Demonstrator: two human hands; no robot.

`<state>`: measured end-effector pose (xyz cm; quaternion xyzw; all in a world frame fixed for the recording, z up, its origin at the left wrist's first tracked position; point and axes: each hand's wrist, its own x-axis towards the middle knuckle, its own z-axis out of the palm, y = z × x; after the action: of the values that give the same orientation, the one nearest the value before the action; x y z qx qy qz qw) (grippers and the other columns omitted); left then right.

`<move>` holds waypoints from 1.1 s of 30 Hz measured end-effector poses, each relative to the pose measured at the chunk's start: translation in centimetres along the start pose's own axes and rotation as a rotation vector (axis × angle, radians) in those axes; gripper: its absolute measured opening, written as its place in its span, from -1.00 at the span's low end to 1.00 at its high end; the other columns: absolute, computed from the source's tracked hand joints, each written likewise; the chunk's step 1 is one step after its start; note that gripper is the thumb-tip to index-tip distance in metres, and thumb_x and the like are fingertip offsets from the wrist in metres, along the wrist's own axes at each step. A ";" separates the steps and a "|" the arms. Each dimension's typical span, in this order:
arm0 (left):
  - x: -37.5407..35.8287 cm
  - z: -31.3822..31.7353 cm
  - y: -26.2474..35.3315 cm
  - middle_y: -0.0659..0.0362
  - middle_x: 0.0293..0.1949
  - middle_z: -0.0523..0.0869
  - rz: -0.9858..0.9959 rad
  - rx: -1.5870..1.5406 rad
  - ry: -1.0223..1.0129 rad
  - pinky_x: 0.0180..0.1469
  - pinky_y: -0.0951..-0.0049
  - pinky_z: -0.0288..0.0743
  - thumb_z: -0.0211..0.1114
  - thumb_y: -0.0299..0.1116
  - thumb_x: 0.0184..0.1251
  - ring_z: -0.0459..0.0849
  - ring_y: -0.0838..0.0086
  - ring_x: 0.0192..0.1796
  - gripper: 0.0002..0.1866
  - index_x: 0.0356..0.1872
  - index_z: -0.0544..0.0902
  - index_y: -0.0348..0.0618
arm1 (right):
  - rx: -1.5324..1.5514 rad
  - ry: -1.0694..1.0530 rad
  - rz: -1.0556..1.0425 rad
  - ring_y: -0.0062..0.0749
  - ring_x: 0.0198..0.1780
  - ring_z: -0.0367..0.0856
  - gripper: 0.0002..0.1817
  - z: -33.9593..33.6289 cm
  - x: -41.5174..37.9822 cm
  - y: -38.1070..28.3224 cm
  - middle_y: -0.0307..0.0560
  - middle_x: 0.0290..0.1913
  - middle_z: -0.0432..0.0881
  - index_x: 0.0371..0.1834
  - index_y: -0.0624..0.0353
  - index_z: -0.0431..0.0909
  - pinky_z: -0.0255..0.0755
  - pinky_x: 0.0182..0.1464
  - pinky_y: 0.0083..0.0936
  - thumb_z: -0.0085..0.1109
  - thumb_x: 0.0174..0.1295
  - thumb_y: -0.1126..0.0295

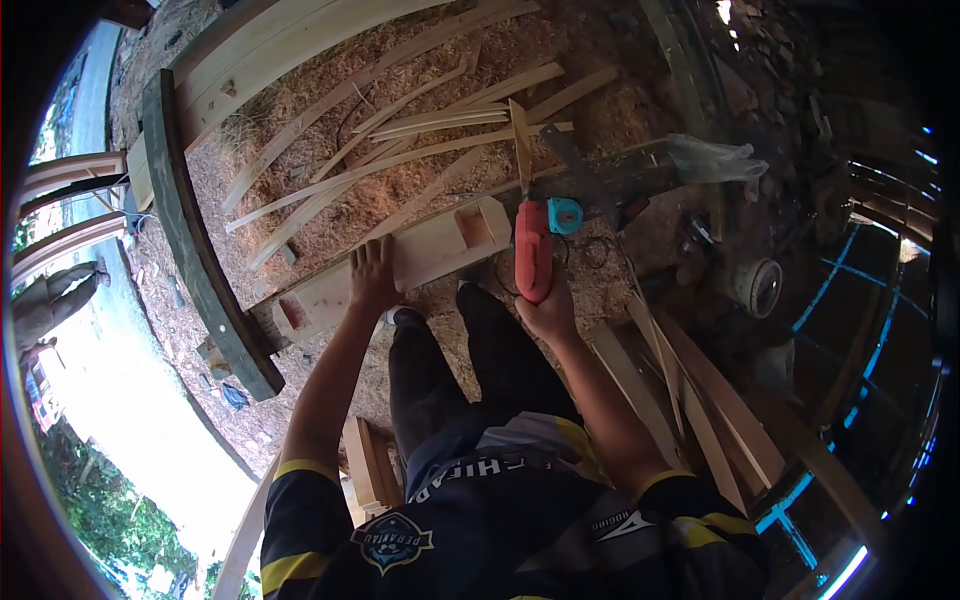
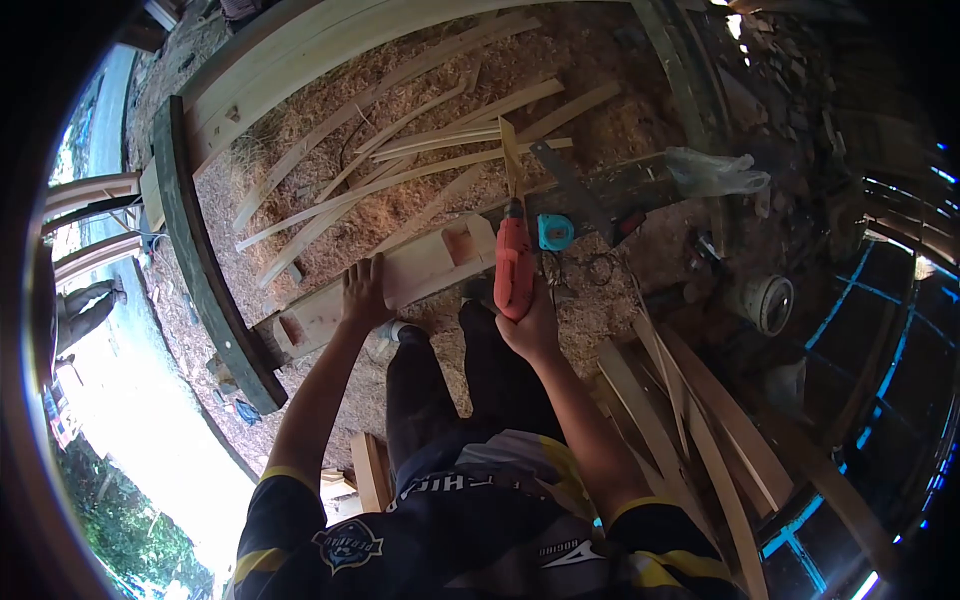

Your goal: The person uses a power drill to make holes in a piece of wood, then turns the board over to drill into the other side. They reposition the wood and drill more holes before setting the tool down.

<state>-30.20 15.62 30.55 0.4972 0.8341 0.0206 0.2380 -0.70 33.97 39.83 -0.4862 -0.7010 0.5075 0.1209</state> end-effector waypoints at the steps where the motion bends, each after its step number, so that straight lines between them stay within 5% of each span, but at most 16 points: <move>1: 0.3 0.2 0.0 -0.12 0.30 0.51 0.002 -0.004 0.003 0.56 -0.18 0.28 0.79 -0.23 -0.26 0.49 -0.14 0.42 0.26 0.62 0.28 -0.13 | -0.004 0.003 -0.002 0.05 0.17 0.76 -0.28 -0.2 -0.1 -0.2 0.13 0.13 0.69 0.40 0.26 0.45 0.61 0.26 -0.12 0.35 0.06 0.48; 7: -0.1 0.9 -1.2 -0.13 0.38 0.50 0.036 -0.051 0.052 0.56 -0.15 0.30 0.76 -0.28 -0.29 0.47 -0.15 0.46 0.27 0.64 0.28 -0.14 | 0.128 -0.027 0.021 -0.03 0.13 0.75 -0.27 -0.1 -1.8 -1.0 0.07 0.09 0.68 0.42 0.27 0.43 0.59 0.29 -0.15 0.30 0.06 0.51; 10: -2.0 0.4 -2.7 -0.18 0.62 0.30 0.049 -0.033 0.069 0.71 -0.18 0.15 0.86 -0.16 -0.28 0.31 -0.16 0.65 0.50 0.79 0.08 0.01 | 0.181 0.002 -0.062 -0.16 -0.02 0.77 -0.39 1.0 -2.7 -1.2 0.01 -0.02 0.69 0.29 0.27 0.51 0.66 0.13 -0.22 0.29 0.07 0.52; 12: -4.6 -0.7 -4.6 -0.17 0.78 0.05 0.040 -0.011 0.056 0.78 -0.19 0.02 0.91 -0.01 -0.37 0.12 -0.16 0.76 0.68 0.85 -0.09 0.10 | 0.363 -0.177 0.280 -0.37 -0.25 0.73 -0.59 1.1 -3.7 -1.1 -0.08 -0.17 0.69 0.07 0.26 0.58 0.65 -0.15 -0.37 0.27 0.09 0.54; 13: -6.1 -0.6 -6.3 -0.17 0.81 -0.05 -0.018 -0.024 0.055 0.78 -0.19 0.01 0.91 0.09 -0.43 0.06 -0.17 0.79 0.76 0.86 -0.16 0.11 | 0.365 -0.222 0.270 -0.37 -0.25 0.73 -0.59 1.1 -3.9 -1.1 -0.08 -0.17 0.69 0.07 0.26 0.58 0.65 -0.15 -0.37 0.27 0.09 0.54; 16: -11.5 -2.1 -11.3 -0.16 0.80 0.02 -0.287 -0.011 0.074 0.78 -0.18 0.02 0.90 0.08 -0.37 0.06 -0.17 0.79 0.71 0.85 -0.11 0.03 | 0.384 -0.386 0.398 -0.53 -0.38 0.63 -0.75 2.2 -4.8 -3.0 -0.16 -0.25 0.65 -0.10 0.22 0.58 0.52 -0.35 -0.51 0.23 0.12 0.56; 20: -17.4 -0.4 -20.2 -0.17 0.77 0.11 -0.322 -0.135 0.319 0.75 -0.20 0.06 0.93 0.01 -0.45 0.09 -0.18 0.78 0.70 0.82 -0.03 -0.11 | 0.486 -0.435 0.314 -0.49 -0.38 0.65 -0.74 5.8 -7.2 -9.7 -0.16 -0.28 0.63 -0.06 0.22 0.58 0.52 -0.40 -0.47 0.18 0.15 0.54; 26: -17.4 0.1 -27.6 -0.08 0.69 0.33 -0.054 -0.291 0.212 0.77 -0.09 0.10 0.92 -0.14 -0.42 0.26 0.01 0.74 0.54 0.75 0.15 -0.17 | 0.747 -0.448 0.473 -0.42 -0.44 0.64 -0.59 15.7 -12.8 -17.1 -0.12 -0.28 0.61 0.08 0.29 0.55 0.55 -0.43 -0.42 0.19 0.14 0.40; 30: -16.7 0.3 -28.5 -0.10 0.48 0.58 0.029 -0.303 0.249 0.71 -0.08 0.21 0.66 -0.24 -0.01 0.53 0.01 0.56 0.02 0.55 0.38 -0.26 | 0.732 -0.540 0.556 -0.47 -0.57 0.57 -0.63 21.9 -16.2 -20.5 -0.06 -0.21 0.64 0.06 0.31 0.54 0.51 -0.49 -0.43 0.21 0.20 0.40; 33: -16.8 0.1 -28.8 -0.10 0.40 0.63 0.040 -0.352 0.268 0.67 -0.13 0.23 0.53 -0.25 0.14 0.61 0.03 0.49 -0.17 0.46 0.44 -0.27 | 0.434 -0.432 0.561 -0.56 -0.60 0.54 -0.83 26.2 -18.1 -25.2 -0.12 -0.48 0.59 -0.09 0.33 0.57 0.38 -0.59 -0.50 0.13 0.29 0.54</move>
<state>-47.18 -12.99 28.96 0.4572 0.8318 0.2366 0.2076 -23.18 3.53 54.63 -0.5040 -0.4274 0.7470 -0.0725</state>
